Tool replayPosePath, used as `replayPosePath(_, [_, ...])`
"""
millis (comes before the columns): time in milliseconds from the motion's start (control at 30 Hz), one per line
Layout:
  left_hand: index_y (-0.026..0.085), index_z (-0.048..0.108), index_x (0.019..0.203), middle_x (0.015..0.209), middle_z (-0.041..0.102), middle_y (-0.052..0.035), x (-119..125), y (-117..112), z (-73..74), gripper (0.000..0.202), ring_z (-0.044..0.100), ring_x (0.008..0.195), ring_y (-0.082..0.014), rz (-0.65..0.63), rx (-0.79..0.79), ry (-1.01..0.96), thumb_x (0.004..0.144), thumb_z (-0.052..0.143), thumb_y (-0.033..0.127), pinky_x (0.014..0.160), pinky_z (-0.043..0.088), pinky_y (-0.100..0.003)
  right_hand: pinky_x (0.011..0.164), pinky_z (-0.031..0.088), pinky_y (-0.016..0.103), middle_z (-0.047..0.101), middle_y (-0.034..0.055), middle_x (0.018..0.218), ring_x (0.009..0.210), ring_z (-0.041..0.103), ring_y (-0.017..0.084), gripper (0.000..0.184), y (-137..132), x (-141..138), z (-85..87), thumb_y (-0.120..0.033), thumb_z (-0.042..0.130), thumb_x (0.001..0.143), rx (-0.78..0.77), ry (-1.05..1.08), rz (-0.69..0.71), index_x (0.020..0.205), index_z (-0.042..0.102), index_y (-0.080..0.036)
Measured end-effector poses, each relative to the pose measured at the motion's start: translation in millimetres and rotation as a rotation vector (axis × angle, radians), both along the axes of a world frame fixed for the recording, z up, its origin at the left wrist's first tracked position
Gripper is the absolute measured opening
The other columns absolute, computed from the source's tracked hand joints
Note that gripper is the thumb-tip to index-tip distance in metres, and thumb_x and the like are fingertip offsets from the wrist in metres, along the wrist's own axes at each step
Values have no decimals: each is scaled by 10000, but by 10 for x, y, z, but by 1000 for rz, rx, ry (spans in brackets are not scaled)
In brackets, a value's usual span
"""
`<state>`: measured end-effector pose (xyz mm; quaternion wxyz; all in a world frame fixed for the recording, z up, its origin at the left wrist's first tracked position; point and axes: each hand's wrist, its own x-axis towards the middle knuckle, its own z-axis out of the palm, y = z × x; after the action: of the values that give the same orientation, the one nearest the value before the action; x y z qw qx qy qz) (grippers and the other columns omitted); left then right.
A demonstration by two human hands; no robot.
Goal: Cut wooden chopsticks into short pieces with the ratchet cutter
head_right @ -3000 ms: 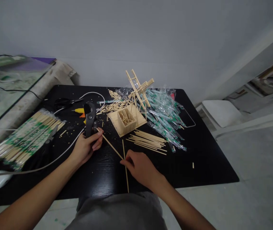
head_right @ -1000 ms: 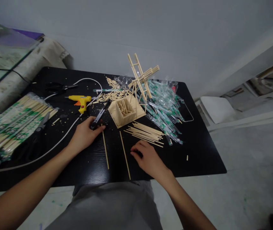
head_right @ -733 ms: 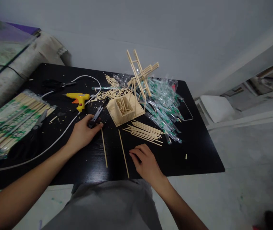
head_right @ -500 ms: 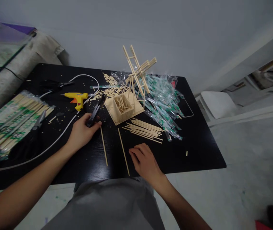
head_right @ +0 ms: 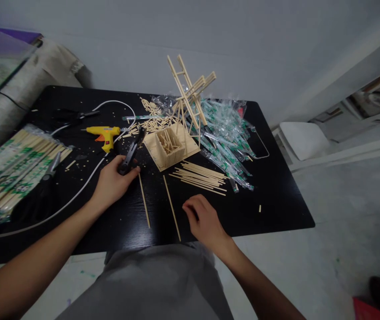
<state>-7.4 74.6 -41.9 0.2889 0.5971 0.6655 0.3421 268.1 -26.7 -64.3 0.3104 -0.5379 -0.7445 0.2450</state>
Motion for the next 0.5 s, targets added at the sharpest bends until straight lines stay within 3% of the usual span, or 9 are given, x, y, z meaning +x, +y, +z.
replayPosePath(133, [222,667,940,848,723,3,6,-2,8,203,636,799,-197,-5,-2,-6,798,665,365,725,476,-284,691,526,307,623,11,827,729,599,178,140,53,3,-1,-233,706,924,-33,108,-127,869,577,-238])
replayPosePath(333, [210,673,943,787,681,17,14,2,24,220,601,738,-180,10,-10,-73,785,682,363,699,460,-280,709,517,306,685,12,821,740,640,183,163,80,41,-24,-282,712,941,-54,204,-129,817,622,-228])
replayPosePath(500, [202,665,960,773,636,29,29,-19,35,227,559,695,-156,-23,20,-167,803,680,365,697,451,-276,660,505,292,685,3,731,670,644,177,193,218,43,60,-278,627,995,-103,134,-55,815,668,-224])
